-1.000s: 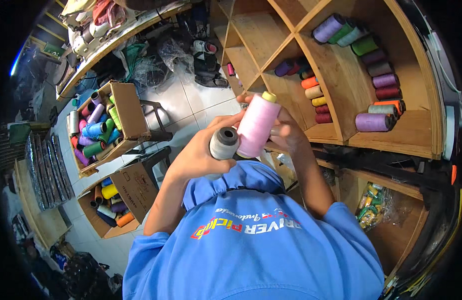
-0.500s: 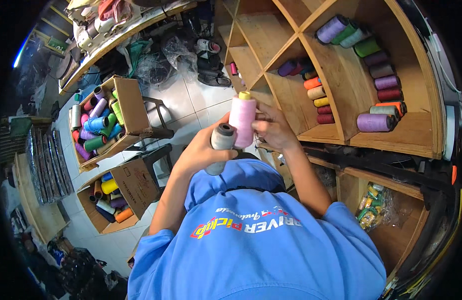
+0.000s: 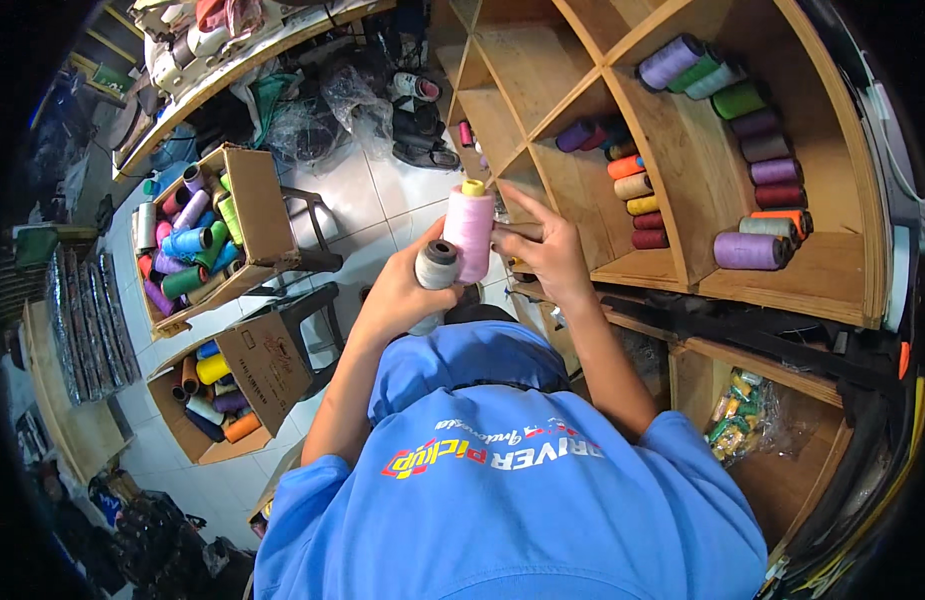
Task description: The person picks up thread spools from boxes on the floor and places them into the compartments of a wooden shelving unit by hand.
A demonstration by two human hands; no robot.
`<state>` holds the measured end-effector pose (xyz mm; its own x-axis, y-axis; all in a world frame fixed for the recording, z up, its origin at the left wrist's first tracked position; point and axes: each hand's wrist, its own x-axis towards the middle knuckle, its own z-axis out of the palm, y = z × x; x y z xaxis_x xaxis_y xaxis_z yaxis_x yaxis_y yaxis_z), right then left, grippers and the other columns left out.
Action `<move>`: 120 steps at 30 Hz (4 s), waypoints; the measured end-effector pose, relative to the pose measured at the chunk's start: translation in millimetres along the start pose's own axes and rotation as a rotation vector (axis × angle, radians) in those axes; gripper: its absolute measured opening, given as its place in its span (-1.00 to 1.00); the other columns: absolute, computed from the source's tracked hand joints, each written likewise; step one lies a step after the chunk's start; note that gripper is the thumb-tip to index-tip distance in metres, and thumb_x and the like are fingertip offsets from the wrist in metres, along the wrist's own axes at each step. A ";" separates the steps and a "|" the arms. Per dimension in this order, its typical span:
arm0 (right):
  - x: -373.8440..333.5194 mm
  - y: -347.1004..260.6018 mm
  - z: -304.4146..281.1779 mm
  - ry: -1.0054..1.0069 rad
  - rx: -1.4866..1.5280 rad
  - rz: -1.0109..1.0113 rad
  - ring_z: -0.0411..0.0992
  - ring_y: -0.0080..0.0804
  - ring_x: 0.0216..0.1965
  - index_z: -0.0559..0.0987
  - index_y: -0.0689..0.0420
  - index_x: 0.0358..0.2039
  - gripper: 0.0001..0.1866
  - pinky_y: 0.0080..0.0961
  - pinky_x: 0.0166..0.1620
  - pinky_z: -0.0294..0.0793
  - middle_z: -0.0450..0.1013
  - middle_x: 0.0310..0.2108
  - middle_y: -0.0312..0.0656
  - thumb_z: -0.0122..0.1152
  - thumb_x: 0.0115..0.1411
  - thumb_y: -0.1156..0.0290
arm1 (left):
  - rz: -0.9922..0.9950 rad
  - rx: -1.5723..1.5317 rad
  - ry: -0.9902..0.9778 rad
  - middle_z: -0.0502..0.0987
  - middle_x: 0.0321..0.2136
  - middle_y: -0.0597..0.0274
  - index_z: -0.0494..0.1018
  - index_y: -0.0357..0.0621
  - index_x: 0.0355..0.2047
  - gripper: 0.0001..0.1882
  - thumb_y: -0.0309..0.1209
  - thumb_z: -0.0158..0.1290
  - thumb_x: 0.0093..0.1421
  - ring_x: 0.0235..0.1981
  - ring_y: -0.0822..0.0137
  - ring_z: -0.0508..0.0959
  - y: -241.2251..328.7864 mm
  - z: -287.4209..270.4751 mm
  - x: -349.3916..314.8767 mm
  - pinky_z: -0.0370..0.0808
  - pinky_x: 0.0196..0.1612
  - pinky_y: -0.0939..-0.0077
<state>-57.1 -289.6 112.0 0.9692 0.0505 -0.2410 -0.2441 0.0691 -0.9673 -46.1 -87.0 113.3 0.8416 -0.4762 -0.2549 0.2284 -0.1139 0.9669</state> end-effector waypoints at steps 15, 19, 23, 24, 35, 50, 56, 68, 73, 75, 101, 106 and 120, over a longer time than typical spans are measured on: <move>92.2 113.3 -121.4 0.576 -0.203 -0.034 0.44 -0.47 -0.27 0.47 0.30 -0.26 -0.61 -0.56 -0.26 0.44 0.48 -0.31 -0.18 0.36 -0.09 0.42 | -0.150 0.218 0.034 0.52 -0.22 -0.02 0.32 -0.26 0.03 -0.30 -0.37 0.19 -0.20 -0.21 0.26 0.54 -65.8 38.7 70.4 0.41 -0.09 0.44; 149.0 137.6 -163.0 0.746 -0.514 -0.232 0.50 -0.28 -0.30 0.45 0.36 -0.29 -0.59 -0.42 -0.24 0.46 0.51 -0.31 0.00 0.37 -0.08 0.36 | -0.152 0.171 0.077 0.55 -0.32 -0.03 0.40 -0.20 -0.13 -0.46 -0.39 0.18 -0.23 -0.29 0.11 0.57 -88.0 39.1 57.9 0.47 -0.18 0.35; 180.6 146.3 -157.1 0.860 -0.912 0.019 0.39 0.14 -0.14 0.38 0.39 -0.15 -0.37 -0.20 -0.13 0.39 0.41 -0.21 0.27 0.37 -0.12 0.20 | -0.242 0.228 0.088 0.56 -0.30 0.11 0.38 -0.24 -0.10 -0.48 -0.53 0.17 -0.16 -0.27 0.32 0.55 -109.9 33.3 35.9 0.43 -0.12 0.46; 183.6 150.9 -157.4 0.858 -0.910 0.022 0.39 0.14 -0.14 0.38 0.39 -0.15 -0.37 -0.20 -0.13 0.39 0.41 -0.21 0.27 0.37 -0.12 0.20 | -0.245 0.229 0.088 0.56 -0.30 0.11 0.38 -0.24 -0.10 -0.48 -0.53 0.17 -0.16 -0.27 0.32 0.55 -113.8 33.9 31.0 0.43 -0.12 0.46; 182.1 191.5 -177.8 0.946 -0.742 -0.118 0.48 -0.02 -0.29 0.36 0.35 -0.25 -0.49 -0.33 -0.24 0.44 0.47 -0.35 0.12 0.36 -0.12 0.32 | -0.246 0.164 0.131 0.55 -0.37 0.01 0.40 -0.18 -0.16 -0.49 -0.36 0.24 -0.18 -0.33 0.18 0.58 -119.1 48.5 45.8 0.47 -0.21 0.37; 30.5 106.7 -104.9 0.388 -0.558 0.233 0.44 -0.39 -0.18 0.47 0.27 -0.22 -0.67 -0.46 -0.10 0.40 0.48 -0.26 -0.11 0.22 -0.08 0.58 | 0.183 0.017 0.069 0.48 -0.24 -0.01 0.38 -0.26 -0.12 -0.37 -0.30 0.33 -0.22 -0.16 0.17 0.49 -114.0 141.8 183.6 0.39 -0.07 0.38; 93.8 142.5 -188.2 0.762 -0.515 -0.108 0.44 -0.34 -0.24 0.45 0.32 -0.26 -0.63 -0.42 -0.14 0.38 0.47 -0.24 -0.09 0.32 -0.01 0.37 | 0.317 0.179 0.290 0.45 -0.23 -0.01 0.38 -0.27 -0.18 -0.50 -0.34 0.27 -0.13 -0.12 0.05 0.45 -127.9 121.4 184.9 0.36 -0.04 0.32; 183.8 172.2 -251.6 1.290 -0.978 0.127 0.46 0.06 -0.23 0.49 0.37 -0.34 -0.76 -0.18 -0.15 0.42 0.47 -0.35 0.20 0.10 -0.11 0.60 | -0.083 0.087 0.304 0.51 -0.26 0.01 0.23 -0.21 -0.02 -0.50 -0.51 0.12 0.02 -0.26 0.17 0.57 -206.7 83.6 90.7 0.50 -0.27 0.38; 179.7 163.9 -242.4 1.229 -0.943 0.330 0.48 0.06 -0.29 0.54 0.36 -0.42 -0.82 -0.17 -0.21 0.45 0.48 -0.38 0.19 0.09 -0.09 0.59 | -0.171 0.106 0.283 0.50 -0.26 0.01 0.21 -0.22 0.01 -0.50 -0.56 0.08 0.04 -0.28 0.17 0.58 -215.1 64.5 67.4 0.52 -0.26 0.43; 178.5 165.9 -245.0 1.240 -0.977 0.371 0.49 0.06 -0.32 0.58 0.30 -0.47 -0.85 -0.18 -0.25 0.47 0.49 -0.40 0.16 0.12 -0.07 0.52 | -0.155 0.109 0.296 0.50 -0.25 0.02 0.21 -0.22 0.02 -0.50 -0.57 0.08 0.04 -0.26 0.19 0.58 -220.0 54.6 60.5 0.52 -0.26 0.44; 127.4 269.1 75.7 -0.386 -0.643 0.353 0.51 -0.43 -0.45 0.49 0.26 -0.18 -0.75 -0.58 -0.49 0.47 0.51 -0.35 -0.12 0.02 0.16 0.44 | 0.140 0.317 1.437 0.41 -0.50 0.20 0.46 -0.24 -0.32 -0.83 -0.60 0.01 0.01 -0.51 0.40 0.42 -114.3 -149.1 -165.8 0.37 -0.45 0.57; 150.7 217.0 212.0 -0.737 -0.725 0.150 0.53 -0.44 -0.43 0.49 0.22 -0.14 -0.71 -0.59 -0.47 0.47 0.53 -0.34 -0.12 0.04 0.13 0.43 | -0.266 0.644 1.624 0.47 -0.42 0.20 0.44 -0.22 -0.23 -0.79 -0.54 0.01 0.08 -0.41 0.39 0.49 -166.2 -231.5 -262.1 0.44 -0.33 0.49; 117.8 190.8 254.2 -0.752 -0.688 0.175 0.51 -0.45 -0.42 0.48 0.25 -0.14 -0.74 -0.55 -0.32 0.48 0.53 -0.34 -0.08 0.02 0.15 0.48 | -0.683 -0.495 1.693 0.50 -0.56 0.16 0.51 -0.33 -0.55 -0.59 -0.15 0.26 -0.13 -0.55 0.31 0.48 -285.5 -310.8 -225.1 0.42 -0.50 0.40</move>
<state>2.3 -17.2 -80.8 0.5932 0.6311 -0.4998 -0.0796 -0.5719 -0.8165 -148.6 323.7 -109.4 0.0173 0.8136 -0.5812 0.5273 0.4865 0.6967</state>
